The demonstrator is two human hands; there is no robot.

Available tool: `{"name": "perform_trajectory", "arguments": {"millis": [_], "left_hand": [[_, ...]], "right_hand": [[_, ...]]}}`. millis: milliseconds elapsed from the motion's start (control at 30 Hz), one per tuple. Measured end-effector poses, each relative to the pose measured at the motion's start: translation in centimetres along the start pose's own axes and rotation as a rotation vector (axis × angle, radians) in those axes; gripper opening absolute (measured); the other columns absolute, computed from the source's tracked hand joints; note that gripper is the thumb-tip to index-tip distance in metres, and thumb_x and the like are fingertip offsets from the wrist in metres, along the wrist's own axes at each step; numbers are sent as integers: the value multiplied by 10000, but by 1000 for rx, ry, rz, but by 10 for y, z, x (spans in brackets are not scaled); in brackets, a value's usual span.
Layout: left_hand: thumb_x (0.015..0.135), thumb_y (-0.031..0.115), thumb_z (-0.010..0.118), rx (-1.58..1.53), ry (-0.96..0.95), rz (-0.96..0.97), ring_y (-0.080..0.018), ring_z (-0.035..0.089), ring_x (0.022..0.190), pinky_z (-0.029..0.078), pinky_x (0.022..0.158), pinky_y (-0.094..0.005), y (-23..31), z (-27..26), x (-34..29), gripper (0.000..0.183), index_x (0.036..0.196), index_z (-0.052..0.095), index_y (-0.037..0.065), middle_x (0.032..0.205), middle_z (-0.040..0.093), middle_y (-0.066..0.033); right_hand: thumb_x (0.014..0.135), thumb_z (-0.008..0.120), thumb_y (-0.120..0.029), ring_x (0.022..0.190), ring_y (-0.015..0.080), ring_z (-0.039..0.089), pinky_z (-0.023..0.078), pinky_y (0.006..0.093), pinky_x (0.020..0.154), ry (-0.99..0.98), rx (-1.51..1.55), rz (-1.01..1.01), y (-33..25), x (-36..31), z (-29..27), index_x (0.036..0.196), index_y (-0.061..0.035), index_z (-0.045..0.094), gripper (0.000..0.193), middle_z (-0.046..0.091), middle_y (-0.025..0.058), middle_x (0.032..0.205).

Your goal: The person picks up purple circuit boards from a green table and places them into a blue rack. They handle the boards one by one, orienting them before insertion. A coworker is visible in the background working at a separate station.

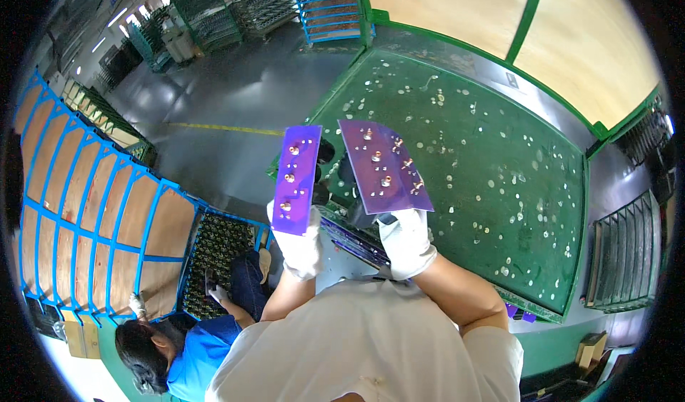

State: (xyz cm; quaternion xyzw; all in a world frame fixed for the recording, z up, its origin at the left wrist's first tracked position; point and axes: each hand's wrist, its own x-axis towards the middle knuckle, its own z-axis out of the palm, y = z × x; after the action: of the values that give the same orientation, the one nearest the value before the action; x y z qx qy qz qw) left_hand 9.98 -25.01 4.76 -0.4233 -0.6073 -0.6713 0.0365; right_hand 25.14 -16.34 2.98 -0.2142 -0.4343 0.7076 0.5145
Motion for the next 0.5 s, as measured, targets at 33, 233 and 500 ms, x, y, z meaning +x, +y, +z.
{"name": "perform_trajectory", "arguments": {"millis": [33,233,500], "left_hand": [[793,46,675,-91,-11,100,-146,611,883,492,815,-307,-10,-15,1,473,1218,482,-28,1009,630,-74],[817,296,674,7,63,93,-236,631,943,513,851,-367,-61,-100,17,486,1194,536,22,1108,620,-119],[959,363,485,-593,-106,-458,-246,614,974,522,829,-452,-149,-153,-36,418,1277,503,91,1090,614,-121]], "right_hand": [[922,542,-111,921,151,575,484,287,777,0,70,-6,1,1,12,1194,-49,538,279,588,56,1116],[990,496,-172,998,170,598,515,304,827,-178,-9,-56,6,6,46,1260,-10,519,316,587,93,1176],[996,494,-193,1083,176,584,513,325,898,-572,-130,155,32,3,99,1332,-43,410,378,551,99,1273]]}}
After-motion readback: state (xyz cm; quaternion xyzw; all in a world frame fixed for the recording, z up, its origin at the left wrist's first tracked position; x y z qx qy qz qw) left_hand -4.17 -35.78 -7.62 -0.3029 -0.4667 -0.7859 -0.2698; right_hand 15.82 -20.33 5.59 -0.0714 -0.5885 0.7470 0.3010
